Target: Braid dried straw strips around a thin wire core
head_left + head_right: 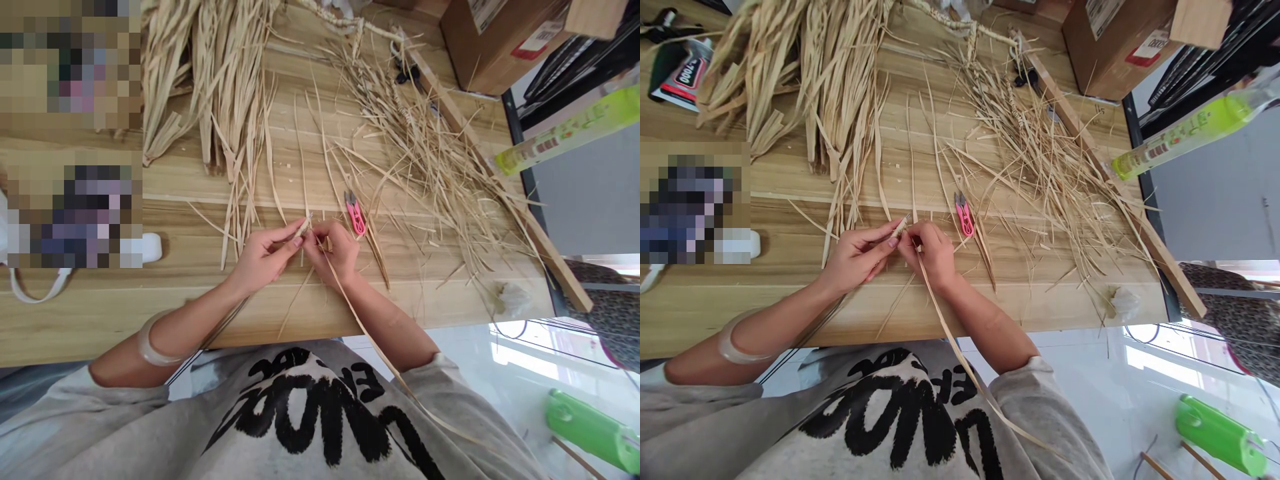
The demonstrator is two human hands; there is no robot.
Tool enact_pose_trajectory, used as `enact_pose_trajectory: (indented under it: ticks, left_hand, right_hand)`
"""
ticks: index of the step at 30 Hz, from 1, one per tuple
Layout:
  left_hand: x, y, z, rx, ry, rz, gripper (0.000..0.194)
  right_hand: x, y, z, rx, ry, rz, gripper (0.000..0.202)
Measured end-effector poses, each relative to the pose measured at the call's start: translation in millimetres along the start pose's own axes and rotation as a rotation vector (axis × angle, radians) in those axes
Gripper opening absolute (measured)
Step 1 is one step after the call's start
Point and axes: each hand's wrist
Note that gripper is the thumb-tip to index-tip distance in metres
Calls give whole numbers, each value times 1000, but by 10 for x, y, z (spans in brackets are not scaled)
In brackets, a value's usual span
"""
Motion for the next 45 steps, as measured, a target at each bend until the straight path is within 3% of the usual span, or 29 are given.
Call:
enact_pose_trajectory:
  ticks: [10,16,29,34,39,45]
  left_hand:
    - [16,-7,-1,0,-2,5,58]
    - [29,-12,-1,1,25,7,56]
    - [23,-12,8,-7,10,-36,64]
    - [30,-13,9,-7,9,-23,64]
    - [36,-17,9,-1,36,-37,59]
    - [38,-18,-1,-10,35,-6,60]
  right_hand:
    - [10,3,-4,-10,15,1,16]
    - [9,4,0,36,121,-54,18]
    - [18,7,-2,-11,42,7,18]
    - [25,-3,-8,33,106,37,21]
    - [17,2,-4,-24,46,-21,20]
    - [16,-4,-15,6,98,-39,18]
Point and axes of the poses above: each hand's wrist, its own z-axis away from the middle knuckle, its own y-axis out of the palm, x = y × z, and after that the axes turned 15 degrees about -y, right-handed
